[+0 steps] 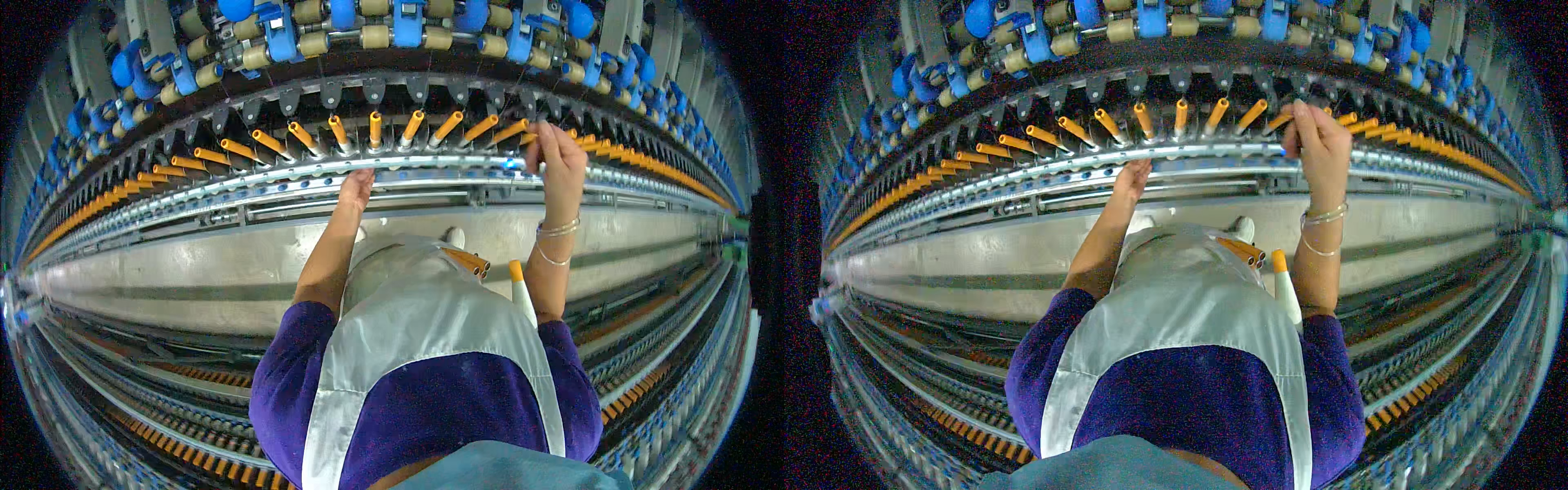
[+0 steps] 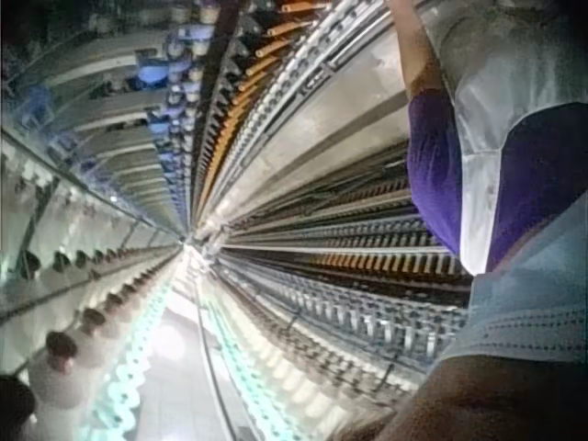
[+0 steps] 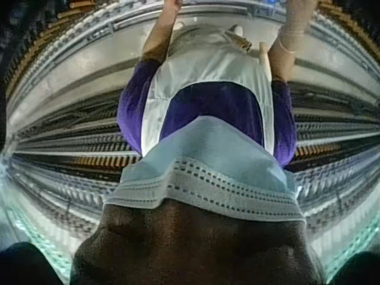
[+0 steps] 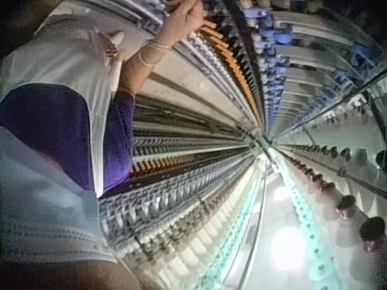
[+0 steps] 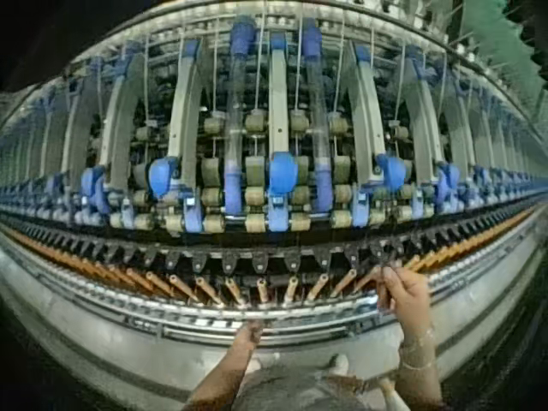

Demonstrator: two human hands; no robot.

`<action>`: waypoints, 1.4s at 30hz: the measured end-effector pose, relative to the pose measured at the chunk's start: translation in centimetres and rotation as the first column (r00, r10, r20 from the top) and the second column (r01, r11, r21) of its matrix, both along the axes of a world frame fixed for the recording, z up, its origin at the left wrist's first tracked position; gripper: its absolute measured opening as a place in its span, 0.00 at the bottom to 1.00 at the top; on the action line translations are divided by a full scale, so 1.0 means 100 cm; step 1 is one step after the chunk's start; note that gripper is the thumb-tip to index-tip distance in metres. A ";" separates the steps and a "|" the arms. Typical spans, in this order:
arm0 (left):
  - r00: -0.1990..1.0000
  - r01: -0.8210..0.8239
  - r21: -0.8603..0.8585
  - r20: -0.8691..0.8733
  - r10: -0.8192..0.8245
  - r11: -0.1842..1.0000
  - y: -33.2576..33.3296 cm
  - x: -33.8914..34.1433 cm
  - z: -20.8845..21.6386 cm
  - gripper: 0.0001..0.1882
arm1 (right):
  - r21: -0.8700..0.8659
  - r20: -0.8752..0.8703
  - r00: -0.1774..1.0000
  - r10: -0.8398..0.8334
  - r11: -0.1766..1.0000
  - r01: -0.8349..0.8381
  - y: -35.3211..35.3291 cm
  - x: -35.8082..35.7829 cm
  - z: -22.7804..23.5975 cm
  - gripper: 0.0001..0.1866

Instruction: The person threads white yarn through guides on a circular textile machine, then repeatedly removes and replaces yellow spools along the machine's ring. The person handles spools one at a time, aligning and seating them into the machine's holders.

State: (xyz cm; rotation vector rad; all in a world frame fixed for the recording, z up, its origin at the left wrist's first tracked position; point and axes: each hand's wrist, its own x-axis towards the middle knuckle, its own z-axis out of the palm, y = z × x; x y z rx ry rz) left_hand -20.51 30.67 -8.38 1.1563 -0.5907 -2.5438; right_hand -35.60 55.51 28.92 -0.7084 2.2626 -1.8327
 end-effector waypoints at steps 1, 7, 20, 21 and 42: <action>0.999 0.053 0.058 -0.003 -0.053 0.997 -0.001 0.011 0.011 0.08 | -0.013 0.035 0.999 0.017 1.000 -0.017 -0.006 0.011 -0.003 0.15; 0.798 0.591 -0.677 0.409 -0.442 0.440 0.025 0.015 0.131 0.33 | 0.156 0.127 0.985 -0.117 0.983 0.096 -0.014 0.047 -0.014 0.12; 0.791 -0.095 -0.833 -0.395 -0.467 0.544 0.000 -0.043 0.418 0.21 | -0.019 -0.065 0.851 0.522 0.852 -0.524 -0.070 0.066 -0.027 0.26; 0.765 -0.076 -0.719 -0.487 -0.423 0.690 0.004 -0.036 0.429 0.18 | -0.112 0.039 0.785 0.619 0.783 -0.612 -0.075 0.071 -0.020 0.30; 0.851 0.071 -0.051 -0.517 -0.088 0.996 0.056 0.013 0.317 0.15 | -0.254 -0.165 0.583 0.796 0.537 -0.804 -0.113 0.112 0.009 0.13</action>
